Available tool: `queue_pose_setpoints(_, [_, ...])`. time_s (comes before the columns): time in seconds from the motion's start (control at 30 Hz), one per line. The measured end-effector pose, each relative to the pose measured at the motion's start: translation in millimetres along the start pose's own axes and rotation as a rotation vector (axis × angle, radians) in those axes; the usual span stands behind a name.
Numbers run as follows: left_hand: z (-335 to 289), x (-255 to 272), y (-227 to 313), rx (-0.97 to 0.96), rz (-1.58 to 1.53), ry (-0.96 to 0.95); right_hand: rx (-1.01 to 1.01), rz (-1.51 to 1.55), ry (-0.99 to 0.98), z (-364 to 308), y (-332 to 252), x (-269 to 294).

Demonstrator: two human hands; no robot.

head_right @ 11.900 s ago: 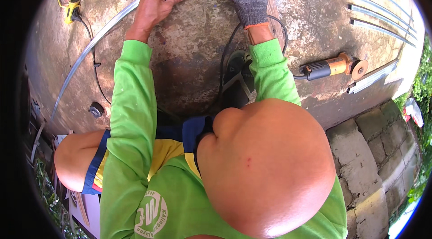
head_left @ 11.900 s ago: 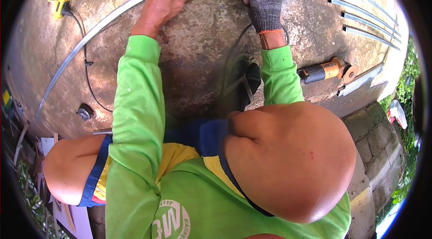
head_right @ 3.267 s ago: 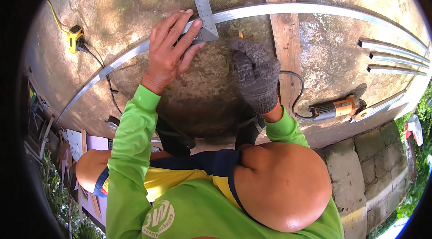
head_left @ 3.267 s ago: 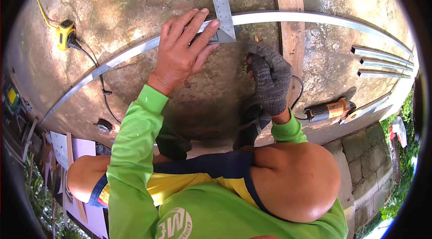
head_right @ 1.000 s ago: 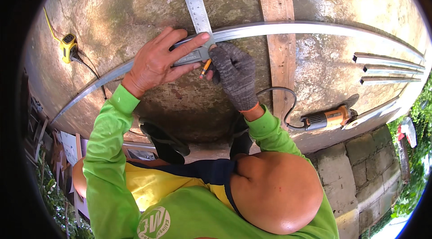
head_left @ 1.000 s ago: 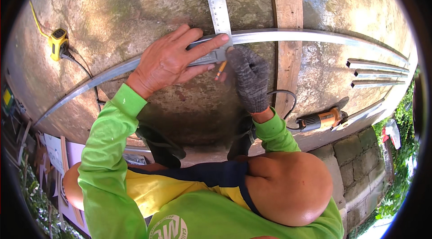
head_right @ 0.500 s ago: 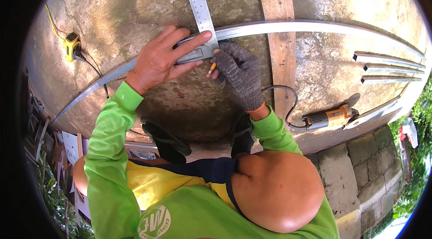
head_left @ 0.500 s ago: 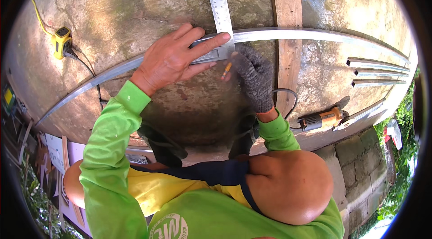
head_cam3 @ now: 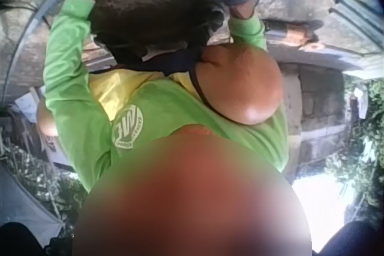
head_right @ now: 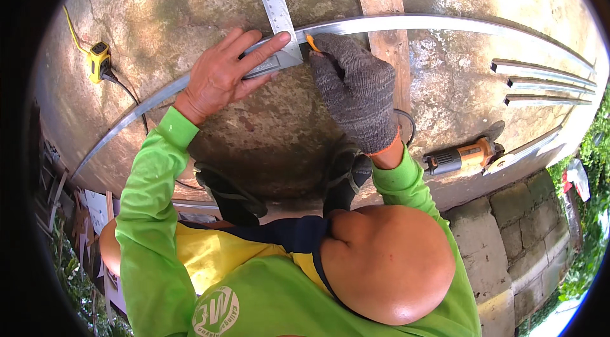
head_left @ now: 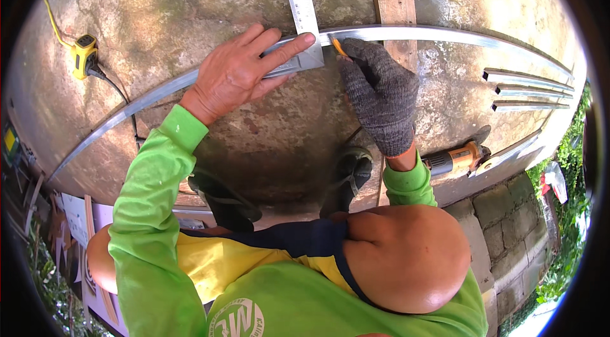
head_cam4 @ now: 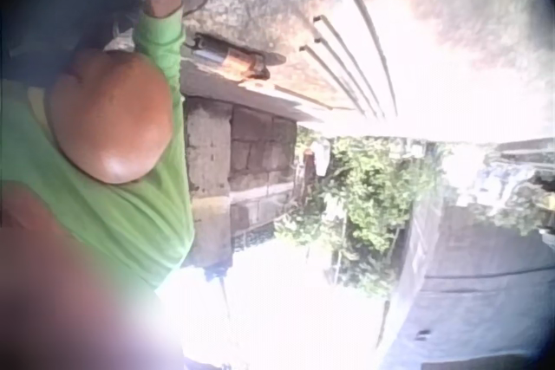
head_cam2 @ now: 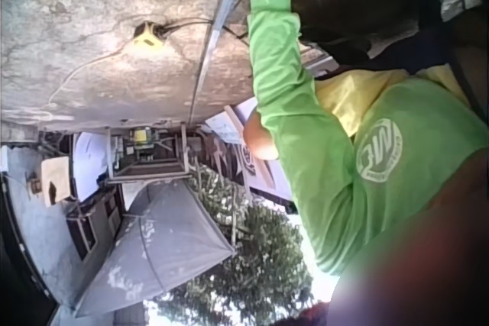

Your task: Measuring and cutting a curved metal strip using an angle grinder.

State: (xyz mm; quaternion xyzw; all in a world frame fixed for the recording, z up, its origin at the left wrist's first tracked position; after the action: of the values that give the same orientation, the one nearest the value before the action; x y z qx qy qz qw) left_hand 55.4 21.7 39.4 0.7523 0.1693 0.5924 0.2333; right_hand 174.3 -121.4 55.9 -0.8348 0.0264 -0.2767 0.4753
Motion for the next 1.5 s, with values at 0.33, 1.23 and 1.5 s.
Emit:
queue_pose_setpoints(0.33, [-2, -2, -1, -0.001, 0.01, 0.015, 0.159, -0.123, 0.052, 6, -9, -14])
queue_pose_setpoints(1.23, [0, -3, 1, 0.003, 0.018, 0.003, 0.136, -0.082, 0.074, -1, -6, -13])
queue_pose_setpoints(1.5, [-1, -4, 0, 0.0, 0.026, 0.006, 0.132, -0.111, 0.025, 1, -6, -17])
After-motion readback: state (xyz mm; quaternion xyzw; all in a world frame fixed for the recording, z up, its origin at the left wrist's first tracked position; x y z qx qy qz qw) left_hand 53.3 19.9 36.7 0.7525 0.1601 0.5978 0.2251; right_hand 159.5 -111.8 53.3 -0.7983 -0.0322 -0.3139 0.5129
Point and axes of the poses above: each hand's wrist, its own z-axis towards the middle knuckle, its own x-axis out of the back of the hand, y = z × x, the point moved 7 cm from there along z, towards the middle knuckle, and after that the axes turned 12 degrees about -y, right-handed, at the moved point
